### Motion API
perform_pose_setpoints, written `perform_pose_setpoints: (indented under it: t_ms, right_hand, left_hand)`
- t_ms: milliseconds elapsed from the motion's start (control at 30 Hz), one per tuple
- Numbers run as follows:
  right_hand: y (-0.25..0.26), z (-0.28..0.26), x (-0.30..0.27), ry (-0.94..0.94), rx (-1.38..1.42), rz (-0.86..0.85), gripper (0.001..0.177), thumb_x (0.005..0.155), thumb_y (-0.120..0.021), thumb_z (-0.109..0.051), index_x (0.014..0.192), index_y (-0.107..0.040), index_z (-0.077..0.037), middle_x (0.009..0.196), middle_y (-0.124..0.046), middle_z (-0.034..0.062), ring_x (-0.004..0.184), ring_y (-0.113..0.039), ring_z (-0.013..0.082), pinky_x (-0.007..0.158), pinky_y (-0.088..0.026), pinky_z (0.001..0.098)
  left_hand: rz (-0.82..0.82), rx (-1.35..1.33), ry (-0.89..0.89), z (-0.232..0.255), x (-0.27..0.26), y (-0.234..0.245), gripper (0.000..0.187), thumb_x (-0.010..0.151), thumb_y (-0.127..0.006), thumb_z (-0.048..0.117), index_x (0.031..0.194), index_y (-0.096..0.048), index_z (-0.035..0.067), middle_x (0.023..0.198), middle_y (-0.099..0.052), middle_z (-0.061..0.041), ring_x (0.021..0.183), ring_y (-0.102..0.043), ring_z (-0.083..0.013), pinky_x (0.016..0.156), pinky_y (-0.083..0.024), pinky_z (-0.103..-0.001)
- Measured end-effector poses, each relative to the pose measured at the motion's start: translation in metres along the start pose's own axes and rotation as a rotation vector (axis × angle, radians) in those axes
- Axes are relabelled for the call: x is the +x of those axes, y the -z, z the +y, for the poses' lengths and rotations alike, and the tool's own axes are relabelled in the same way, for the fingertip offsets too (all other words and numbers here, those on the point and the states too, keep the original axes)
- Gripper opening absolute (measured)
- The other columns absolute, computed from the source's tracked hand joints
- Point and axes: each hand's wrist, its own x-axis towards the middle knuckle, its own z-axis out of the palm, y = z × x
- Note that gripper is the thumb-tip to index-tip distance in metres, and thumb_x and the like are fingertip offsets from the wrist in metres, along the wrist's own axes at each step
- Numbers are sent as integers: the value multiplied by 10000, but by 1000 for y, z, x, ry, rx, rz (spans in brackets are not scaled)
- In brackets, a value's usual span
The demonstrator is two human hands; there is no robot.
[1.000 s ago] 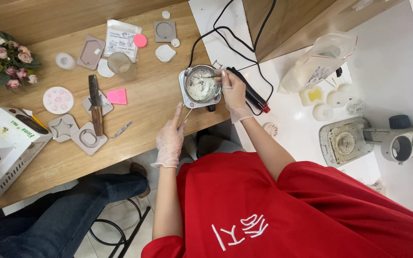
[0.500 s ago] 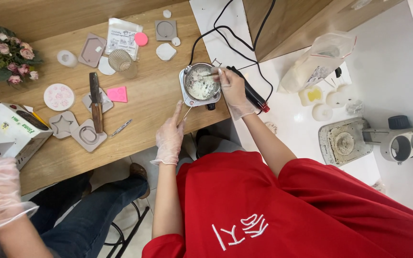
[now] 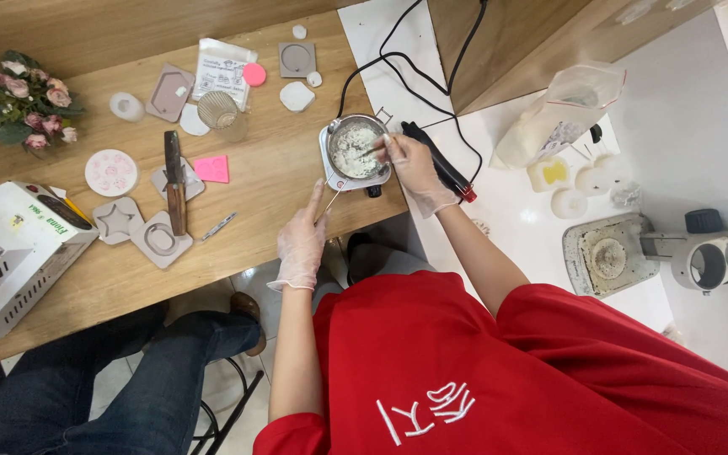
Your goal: Preparing and melting wax flakes in a pot on an electric stove for candle making.
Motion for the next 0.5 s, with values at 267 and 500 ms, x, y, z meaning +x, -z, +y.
perform_pose_setpoints:
  t_ms: [267, 500]
  right_hand:
    - [7, -9, 1, 119, -122, 126, 204, 1053, -613, -186, 965, -780, -108, 830, -767, 67, 760, -754, 217, 721, -601, 329]
    - [22, -2, 17, 90, -137, 140, 230, 1069, -557, -159, 999, -765, -90, 838, -768, 74, 711, -742, 180, 704, -606, 299]
  left_hand:
    - [-8, 0, -14, -4, 2, -4, 592, 1032, -489, 430, 1560, -240, 525, 1113, -716, -117, 1056, -695, -363, 932, -544, -502]
    - [-21, 5, 5, -3, 2, -3, 584, 1033, -470, 455, 1553, -222, 554, 1128, -717, -92, 1074, -695, -336, 946, -545, -478]
